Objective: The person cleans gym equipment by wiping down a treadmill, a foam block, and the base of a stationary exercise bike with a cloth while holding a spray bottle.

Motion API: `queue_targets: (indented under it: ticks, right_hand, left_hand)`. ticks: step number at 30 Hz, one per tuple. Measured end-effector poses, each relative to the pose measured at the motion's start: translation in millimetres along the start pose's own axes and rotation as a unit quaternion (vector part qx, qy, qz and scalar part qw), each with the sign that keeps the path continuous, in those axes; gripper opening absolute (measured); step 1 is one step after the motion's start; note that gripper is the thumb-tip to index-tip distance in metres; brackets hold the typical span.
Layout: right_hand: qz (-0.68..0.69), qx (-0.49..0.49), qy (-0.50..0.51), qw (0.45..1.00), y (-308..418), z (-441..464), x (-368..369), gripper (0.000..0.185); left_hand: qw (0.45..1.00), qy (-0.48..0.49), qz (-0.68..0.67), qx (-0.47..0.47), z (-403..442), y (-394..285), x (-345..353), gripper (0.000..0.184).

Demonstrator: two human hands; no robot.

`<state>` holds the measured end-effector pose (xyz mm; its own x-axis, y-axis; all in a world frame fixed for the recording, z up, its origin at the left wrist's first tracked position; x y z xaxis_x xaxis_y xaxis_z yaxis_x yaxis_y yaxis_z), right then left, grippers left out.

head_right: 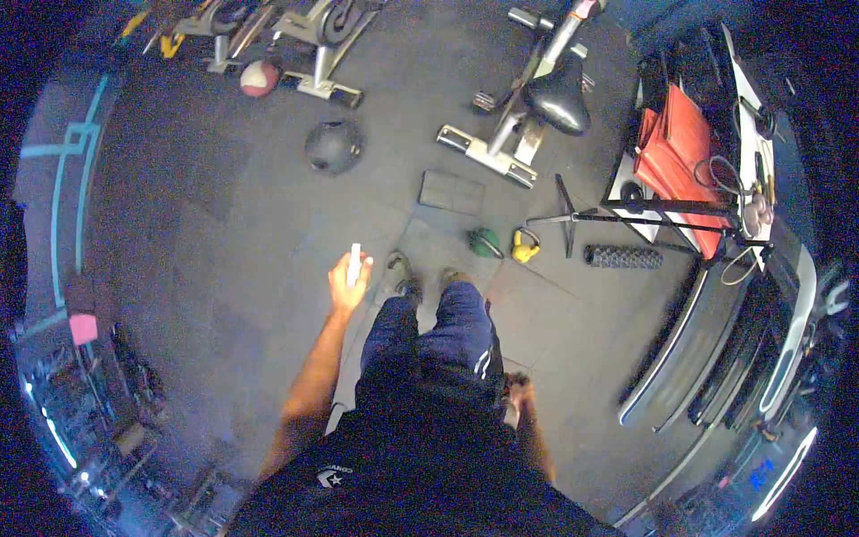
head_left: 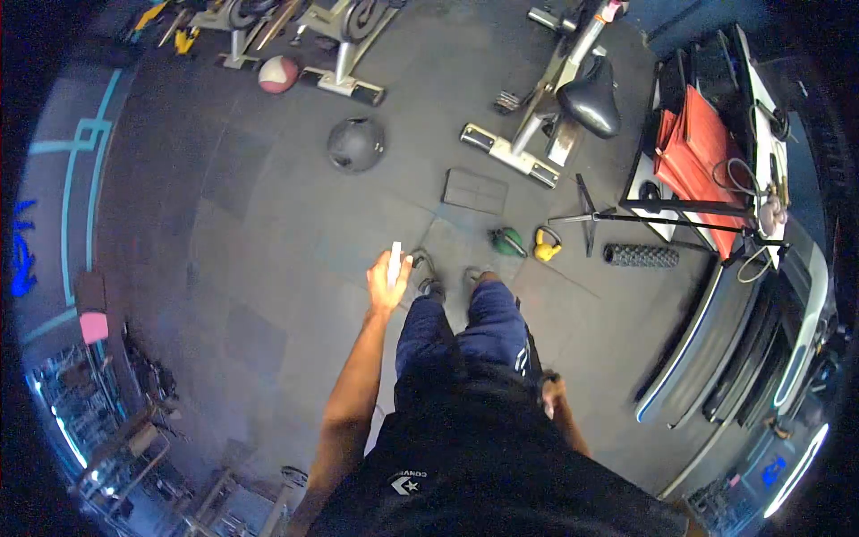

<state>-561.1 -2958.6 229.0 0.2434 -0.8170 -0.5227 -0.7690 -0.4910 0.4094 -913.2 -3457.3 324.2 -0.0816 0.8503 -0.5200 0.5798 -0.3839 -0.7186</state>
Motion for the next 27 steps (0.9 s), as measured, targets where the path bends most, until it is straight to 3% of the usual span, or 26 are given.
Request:
queue_targets:
  ticks: [2,4,6,8,10,11,13,16,19,20,22,23,24,27]
  right_hand:
    - [-0.016,0.017,-0.023,0.999,29.3,-22.2,5.9,0.021]
    - [-0.027,-0.033,-0.013,0.999,-49.9,12.3,43.1,0.02]
    - [0.183,-0.101,0.036,0.977,-60.8,55.1,62.0,0.022]
    - [0.005,-0.217,0.019,0.976,-1.1,72.2,39.1,0.027]
    - [-0.138,-0.186,-0.011,0.973,12.5,135.1,30.4,0.025]
    - [-0.123,-0.159,-0.027,0.979,39.7,161.4,20.7,0.03]
    - [0.042,-0.095,-0.065,0.992,149.9,199.1,-3.8,0.04]
    - [0.021,-0.122,-0.16,0.979,254.1,230.7,-23.5,0.05]
    - [0.092,-0.164,-0.139,0.972,303.1,265.3,-5.3,0.049]
    - [0.113,-0.154,-0.141,0.971,312.3,274.0,3.9,0.046]
    - [0.155,-0.134,-0.147,0.968,329.3,290.8,25.8,0.04]
    - [0.174,-0.15,-0.121,0.966,341.8,302.4,37.9,0.028]
    - [0.176,-0.158,-0.118,0.964,351.1,313.9,50.4,0.025]
    - [0.17,-0.21,-0.098,0.958,360.7,356.4,101.1,0.019]
  left_hand:
    - [0.997,-0.021,0.032,0.063,30.2,-18.8,0.8,0.028]
    - [0.99,-0.018,0.077,0.114,69.5,-13.3,12.1,0.033]
    - [0.989,-0.012,0.089,0.119,103.1,-7.5,29.6,0.037]
    - [0.989,-0.028,0.109,0.101,120.8,-20.3,46.1,0.044]
    - [0.979,-0.046,0.129,0.154,169.2,-17.8,68.0,0.045]
    - [0.977,-0.043,0.146,0.148,186.0,-12.8,81.6,0.044]
    - [0.978,-0.034,0.16,0.13,215.5,-7.0,109.5,0.043]
    - [0.978,-0.018,0.146,0.15,253.1,-13.2,154.5,0.037]
    - [0.98,0.003,0.092,0.176,290.6,-12.9,201.1,0.03]
    - [0.97,0.002,0.085,0.226,295.5,-30.1,214.6,0.027]
    - [0.965,0.053,0.071,0.247,320.8,-21.2,249.7,0.027]
    - [0.954,0.087,0.056,0.282,327.9,-35.8,258.7,0.035]
    - [0.954,0.141,0.129,0.232,347.2,-20.7,283.0,0.033]
    - [0.924,0.228,0.135,0.274,381.6,-16.2,317.1,0.032]
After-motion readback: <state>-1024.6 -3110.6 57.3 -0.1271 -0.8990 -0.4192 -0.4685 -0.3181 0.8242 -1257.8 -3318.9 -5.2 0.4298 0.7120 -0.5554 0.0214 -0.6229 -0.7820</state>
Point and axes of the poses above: each hand's wrist, its own z-axis towards the middle knuckle, its own x-axis out of the palm, y = z × x, the point moved 8 cm from there along z, towards the middle knuckle, and after that the axes turned 14 degrees about -x, right-handed, at the moved point
